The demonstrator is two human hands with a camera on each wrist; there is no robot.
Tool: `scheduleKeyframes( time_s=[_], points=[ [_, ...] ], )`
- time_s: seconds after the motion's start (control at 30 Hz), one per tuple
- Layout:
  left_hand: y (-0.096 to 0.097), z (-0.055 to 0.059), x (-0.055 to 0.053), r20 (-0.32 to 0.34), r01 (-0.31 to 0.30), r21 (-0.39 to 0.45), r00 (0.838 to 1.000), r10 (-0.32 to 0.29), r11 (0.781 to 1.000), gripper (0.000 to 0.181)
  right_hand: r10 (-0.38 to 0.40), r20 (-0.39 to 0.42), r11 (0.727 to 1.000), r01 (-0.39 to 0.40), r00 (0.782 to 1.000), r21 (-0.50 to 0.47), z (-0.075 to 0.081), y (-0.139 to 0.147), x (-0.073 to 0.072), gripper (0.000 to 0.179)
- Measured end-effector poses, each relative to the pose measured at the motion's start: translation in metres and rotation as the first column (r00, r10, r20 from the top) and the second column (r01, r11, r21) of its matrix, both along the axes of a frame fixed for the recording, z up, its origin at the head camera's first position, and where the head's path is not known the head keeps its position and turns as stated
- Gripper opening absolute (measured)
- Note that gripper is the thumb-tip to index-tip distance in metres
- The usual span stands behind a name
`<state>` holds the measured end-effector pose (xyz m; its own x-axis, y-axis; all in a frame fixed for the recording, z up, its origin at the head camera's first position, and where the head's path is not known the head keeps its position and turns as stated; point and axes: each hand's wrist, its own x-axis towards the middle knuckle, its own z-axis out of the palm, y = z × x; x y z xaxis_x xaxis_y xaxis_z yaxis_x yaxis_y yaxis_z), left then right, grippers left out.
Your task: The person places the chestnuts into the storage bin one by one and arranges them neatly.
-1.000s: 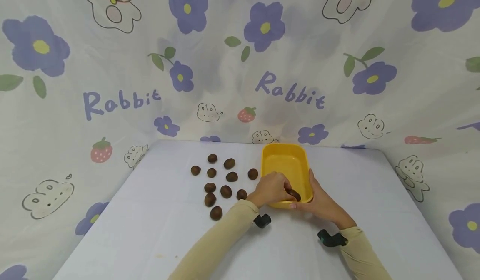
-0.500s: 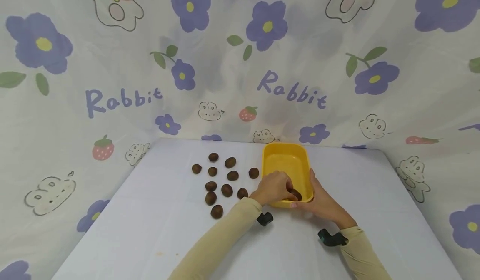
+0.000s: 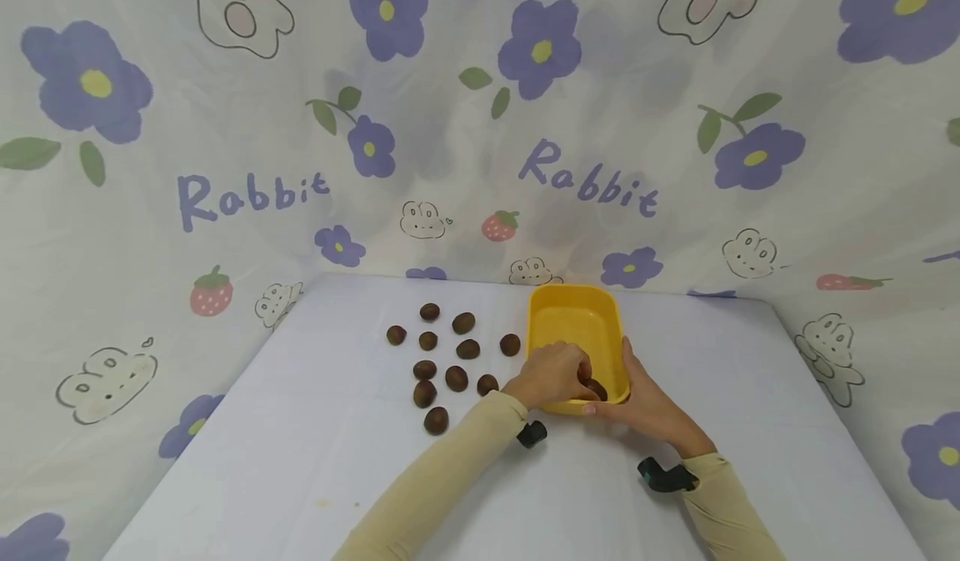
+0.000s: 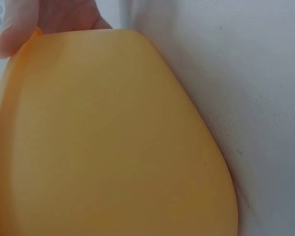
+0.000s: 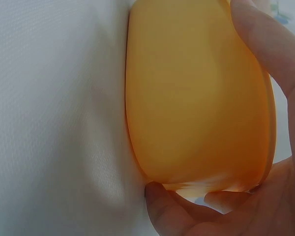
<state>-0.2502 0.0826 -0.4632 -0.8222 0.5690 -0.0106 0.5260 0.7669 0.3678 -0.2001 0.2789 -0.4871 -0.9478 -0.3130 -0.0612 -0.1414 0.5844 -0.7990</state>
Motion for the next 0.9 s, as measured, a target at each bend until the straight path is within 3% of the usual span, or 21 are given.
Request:
scheduleKeyframes(
  time_s=[0.13, 0.33, 0.53, 0.7, 0.8, 0.9],
  points=[
    [-0.001, 0.0, -0.001, -0.023, 0.01, -0.003, 1.0, -0.01, 1.0, 0.03, 0.0, 0.003, 1.0, 0.0, 1.0, 0.009, -0.001, 0.001, 0.0, 0.133],
    [-0.007, 0.007, 0.005, -0.06, -0.014, 0.008, 0.998, 0.015, 1.0, 0.046, -0.01, 0.02, 1.0, 0.01, 1.0, 0.016, -0.001, 0.001, -0.001, 0.134],
    [-0.029, 0.026, 0.015, -0.054, -0.087, 0.147, 0.994, 0.096, 0.985, 0.045, -0.024, 0.027, 0.999, 0.023, 0.999, 0.046, 0.001, 0.002, 0.0, 0.134],
    [-0.067, 0.048, 0.015, -0.005, -0.168, 0.325, 0.984, 0.179, 0.931, 0.046, -0.046, 0.048, 0.996, 0.042, 0.998, 0.08, 0.0, 0.003, 0.0, 0.137],
    [-0.098, 0.06, 0.014, 0.001, -0.209, 0.43, 0.973, 0.231, 0.878, 0.046, -0.044, 0.047, 0.997, 0.04, 0.998, 0.071, 0.0, 0.003, 0.0, 0.137],
    [-0.132, 0.064, 0.013, -0.008, -0.244, 0.518, 0.957, 0.289, 0.82, 0.044, -0.026, 0.028, 0.999, 0.025, 0.999, 0.045, -0.001, 0.002, -0.001, 0.136]
  ],
)
